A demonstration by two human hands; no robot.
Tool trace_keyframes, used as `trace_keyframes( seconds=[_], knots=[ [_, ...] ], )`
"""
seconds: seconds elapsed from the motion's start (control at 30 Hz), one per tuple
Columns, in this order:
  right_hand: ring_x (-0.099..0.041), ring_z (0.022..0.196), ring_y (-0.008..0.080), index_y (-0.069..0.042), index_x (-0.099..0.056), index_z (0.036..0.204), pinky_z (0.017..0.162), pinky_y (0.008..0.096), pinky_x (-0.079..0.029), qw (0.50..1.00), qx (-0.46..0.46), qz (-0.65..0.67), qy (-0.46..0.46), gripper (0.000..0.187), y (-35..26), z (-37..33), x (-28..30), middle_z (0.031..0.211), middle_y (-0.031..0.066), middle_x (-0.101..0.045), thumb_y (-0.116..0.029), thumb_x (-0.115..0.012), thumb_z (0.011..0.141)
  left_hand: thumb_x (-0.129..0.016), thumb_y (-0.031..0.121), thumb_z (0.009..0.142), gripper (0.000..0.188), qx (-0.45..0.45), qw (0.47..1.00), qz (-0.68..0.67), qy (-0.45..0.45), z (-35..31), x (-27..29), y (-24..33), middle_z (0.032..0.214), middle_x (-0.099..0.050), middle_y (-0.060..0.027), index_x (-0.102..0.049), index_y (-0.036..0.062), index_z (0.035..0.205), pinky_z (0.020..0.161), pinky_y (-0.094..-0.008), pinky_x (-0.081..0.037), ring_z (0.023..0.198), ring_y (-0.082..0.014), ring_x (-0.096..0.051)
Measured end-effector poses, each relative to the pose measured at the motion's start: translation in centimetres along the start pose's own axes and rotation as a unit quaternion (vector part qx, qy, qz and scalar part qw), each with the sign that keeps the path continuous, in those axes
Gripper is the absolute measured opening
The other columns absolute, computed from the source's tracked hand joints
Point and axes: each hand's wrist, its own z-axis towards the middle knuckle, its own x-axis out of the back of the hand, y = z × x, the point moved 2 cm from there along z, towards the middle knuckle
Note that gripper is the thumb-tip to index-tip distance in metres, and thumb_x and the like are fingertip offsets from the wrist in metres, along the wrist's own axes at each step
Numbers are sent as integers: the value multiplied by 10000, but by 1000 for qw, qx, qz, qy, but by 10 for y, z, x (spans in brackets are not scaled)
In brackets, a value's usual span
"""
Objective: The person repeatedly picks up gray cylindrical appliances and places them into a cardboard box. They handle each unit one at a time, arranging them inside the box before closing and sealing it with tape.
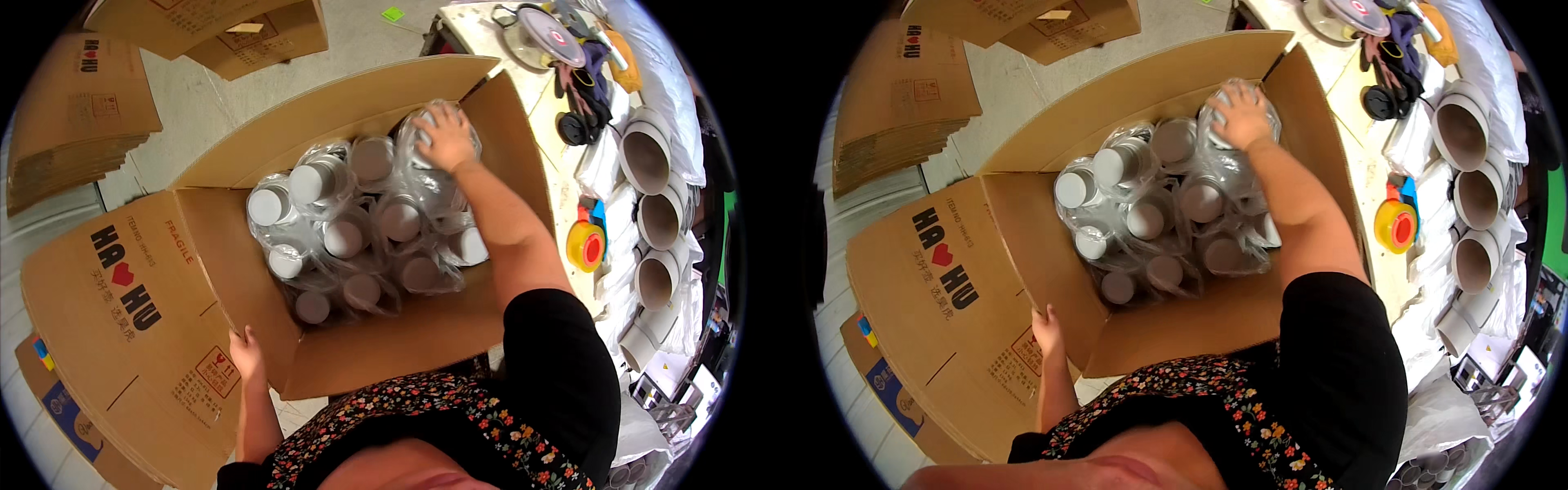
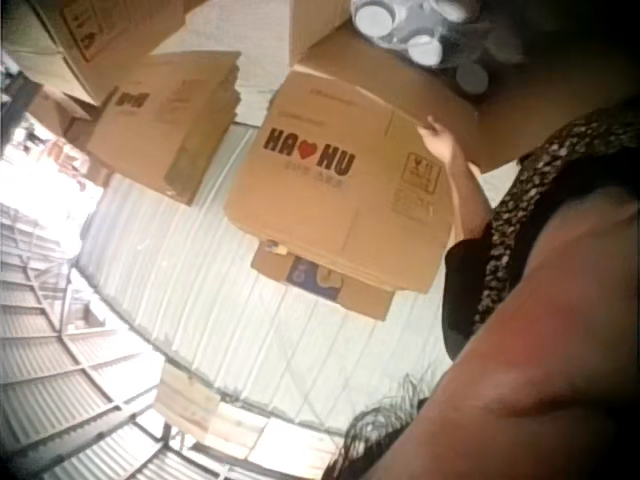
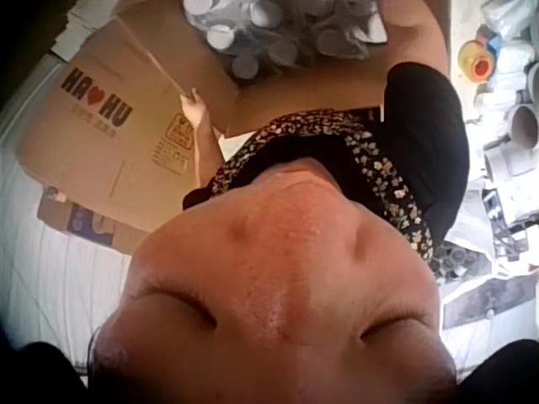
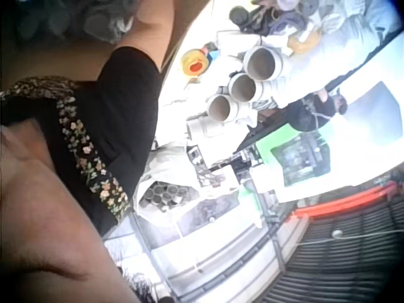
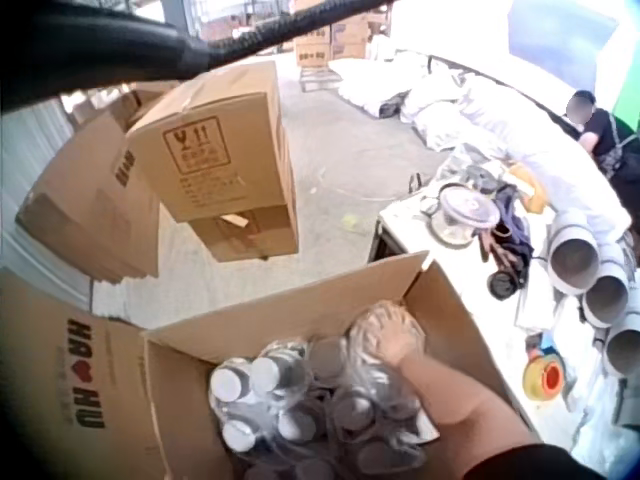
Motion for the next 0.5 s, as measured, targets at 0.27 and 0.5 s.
trace_keyframes(
  seconds=[0.27, 0.5],
  knots=[
    [-365, 1237, 270, -240, -566, 1122, 1001, 521, -271, 998, 6, -33, 54, 376, -6, 43, -8, 1307, 39, -427, -337, -598, 760, -527, 150, 902, 282, 25, 999, 9, 25, 23, 21, -21, 940, -627, -193, -491, -41, 1106, 754, -349, -465, 824, -297, -608],
    [-288, 1279, 324, -246, -571, 1096, 1024, 566, -188, 998, 62, 8, -28, 396, -11, -63, -29, 1341, 78, -372, -363, -640, 725, -545, 138, 888, 279, 9, 998, 10, 55, 23, 12, -47, 938, -630, -200, -504, -50, 1090, 746, -350, -465, 826, -300, -609]
  ],
)
